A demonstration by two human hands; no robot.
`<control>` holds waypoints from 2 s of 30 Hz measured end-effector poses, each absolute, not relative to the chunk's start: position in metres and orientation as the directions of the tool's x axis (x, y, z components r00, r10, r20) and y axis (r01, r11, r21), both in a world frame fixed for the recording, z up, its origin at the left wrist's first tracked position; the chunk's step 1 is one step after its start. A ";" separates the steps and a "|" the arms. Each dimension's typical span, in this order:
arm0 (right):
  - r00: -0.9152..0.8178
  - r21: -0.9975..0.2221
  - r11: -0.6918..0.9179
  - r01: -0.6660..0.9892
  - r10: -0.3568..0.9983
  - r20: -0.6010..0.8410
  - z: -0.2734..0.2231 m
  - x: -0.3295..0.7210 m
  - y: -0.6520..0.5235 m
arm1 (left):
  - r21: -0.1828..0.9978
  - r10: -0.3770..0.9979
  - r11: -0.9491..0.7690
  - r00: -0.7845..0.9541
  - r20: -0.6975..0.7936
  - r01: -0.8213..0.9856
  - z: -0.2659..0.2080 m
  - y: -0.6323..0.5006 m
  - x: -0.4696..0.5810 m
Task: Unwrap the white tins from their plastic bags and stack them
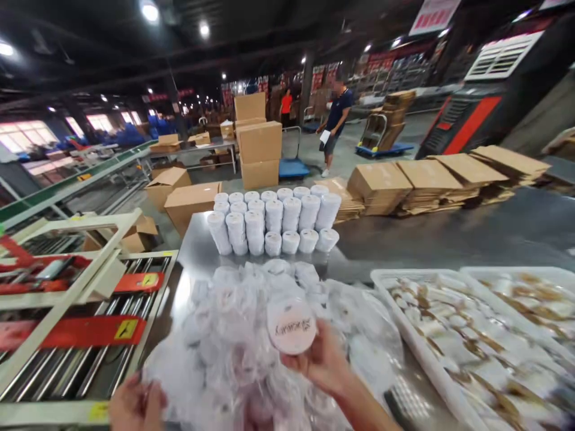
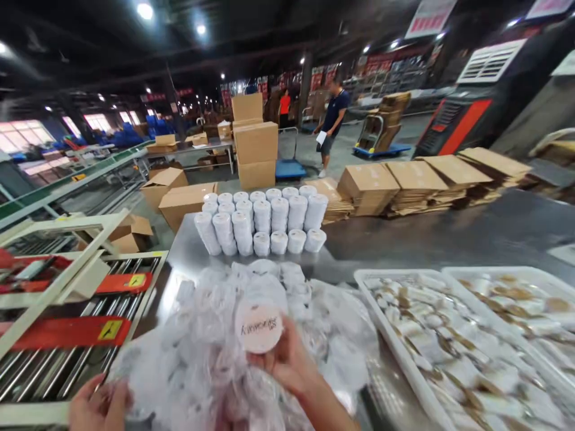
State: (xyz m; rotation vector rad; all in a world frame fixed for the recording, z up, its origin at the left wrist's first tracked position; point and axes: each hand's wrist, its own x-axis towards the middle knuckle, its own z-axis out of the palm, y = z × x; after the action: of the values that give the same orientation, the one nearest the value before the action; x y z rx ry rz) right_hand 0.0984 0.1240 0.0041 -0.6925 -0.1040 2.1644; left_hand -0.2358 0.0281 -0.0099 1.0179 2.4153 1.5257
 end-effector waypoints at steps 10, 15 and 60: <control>-0.686 -0.369 -0.818 -0.441 0.573 -0.450 -0.044 0.022 -0.041 | 0.794 0.908 -0.021 -0.321 0.270 0.608 -0.033 -0.038 -0.131; -0.409 -0.684 -0.575 -0.448 0.813 -0.416 -0.016 0.038 -0.043 | 0.795 0.911 -0.035 -0.308 0.274 0.605 -0.028 -0.037 -0.151; -0.192 -0.892 0.055 0.448 0.981 -0.036 0.011 0.054 -0.044 | 0.529 0.776 -0.567 0.194 0.600 0.632 0.026 -0.048 -0.090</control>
State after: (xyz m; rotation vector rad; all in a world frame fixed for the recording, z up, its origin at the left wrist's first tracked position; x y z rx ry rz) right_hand 0.0535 -0.0436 0.0106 -1.4406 -1.7105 1.0887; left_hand -0.0903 -0.0480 0.0258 2.2953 1.3687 1.3123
